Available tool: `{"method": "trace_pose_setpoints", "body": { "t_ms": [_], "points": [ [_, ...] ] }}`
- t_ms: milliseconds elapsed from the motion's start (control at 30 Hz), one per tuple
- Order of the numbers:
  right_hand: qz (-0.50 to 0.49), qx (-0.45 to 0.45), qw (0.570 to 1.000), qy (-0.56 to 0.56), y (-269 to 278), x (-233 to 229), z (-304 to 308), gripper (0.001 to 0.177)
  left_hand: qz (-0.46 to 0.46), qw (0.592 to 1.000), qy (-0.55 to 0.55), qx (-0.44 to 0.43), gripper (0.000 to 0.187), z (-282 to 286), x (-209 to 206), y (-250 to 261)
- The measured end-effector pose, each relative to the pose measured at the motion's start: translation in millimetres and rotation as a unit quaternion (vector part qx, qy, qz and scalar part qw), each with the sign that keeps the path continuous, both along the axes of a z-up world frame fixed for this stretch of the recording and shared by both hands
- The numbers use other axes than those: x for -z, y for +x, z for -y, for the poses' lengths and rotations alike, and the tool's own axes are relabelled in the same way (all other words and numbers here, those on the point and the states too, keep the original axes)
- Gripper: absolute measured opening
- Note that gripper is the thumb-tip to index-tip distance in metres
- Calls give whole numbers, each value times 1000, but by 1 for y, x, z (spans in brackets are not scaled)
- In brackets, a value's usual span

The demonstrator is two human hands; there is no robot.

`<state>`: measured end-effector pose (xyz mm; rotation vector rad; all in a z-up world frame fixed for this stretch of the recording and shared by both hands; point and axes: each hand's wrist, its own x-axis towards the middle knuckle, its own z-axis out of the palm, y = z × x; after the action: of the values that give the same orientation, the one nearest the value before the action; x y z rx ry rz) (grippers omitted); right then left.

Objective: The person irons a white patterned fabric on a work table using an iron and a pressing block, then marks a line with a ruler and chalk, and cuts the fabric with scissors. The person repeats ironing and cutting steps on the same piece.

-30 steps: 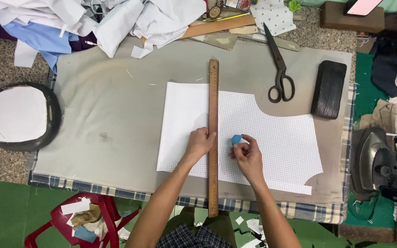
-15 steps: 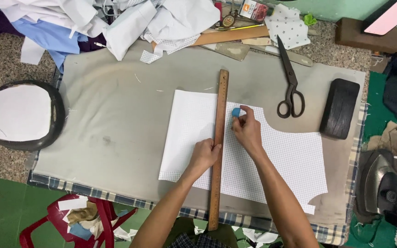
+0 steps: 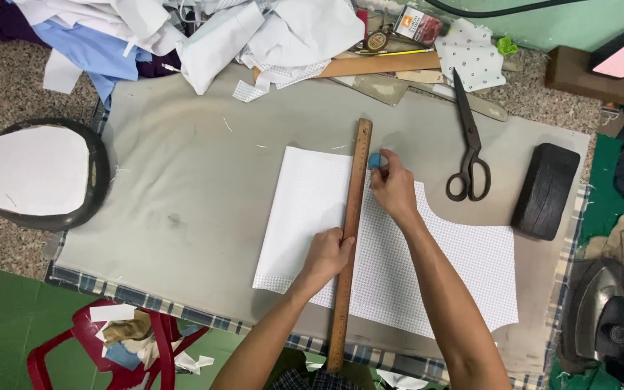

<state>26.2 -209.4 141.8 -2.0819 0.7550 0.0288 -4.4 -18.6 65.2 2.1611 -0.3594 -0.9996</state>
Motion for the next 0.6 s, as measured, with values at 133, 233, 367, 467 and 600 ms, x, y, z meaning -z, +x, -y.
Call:
{"method": "trace_pose_setpoints", "body": {
  "t_ms": [133,233,367,467,600],
  "points": [
    [1,-2,1000,9,1,1,1,48,-15,1000,3,-4,31,0,0,0],
    [0,-5,1000,13,4,1,2,48,9,1000,-17,-8,31,-1,15,-1],
    [2,-14,1000,3,0,8,2,47,16,1000,-21,-9,30,-2,17,-5],
    [16,9,1000,19,0,4,3,48,12,1000,-26,-7,31,-1,7,-1],
    [4,35,998,60,-3,-9,0,50,13,999,-32,-11,30,-2,5,-2]
  ]
}}
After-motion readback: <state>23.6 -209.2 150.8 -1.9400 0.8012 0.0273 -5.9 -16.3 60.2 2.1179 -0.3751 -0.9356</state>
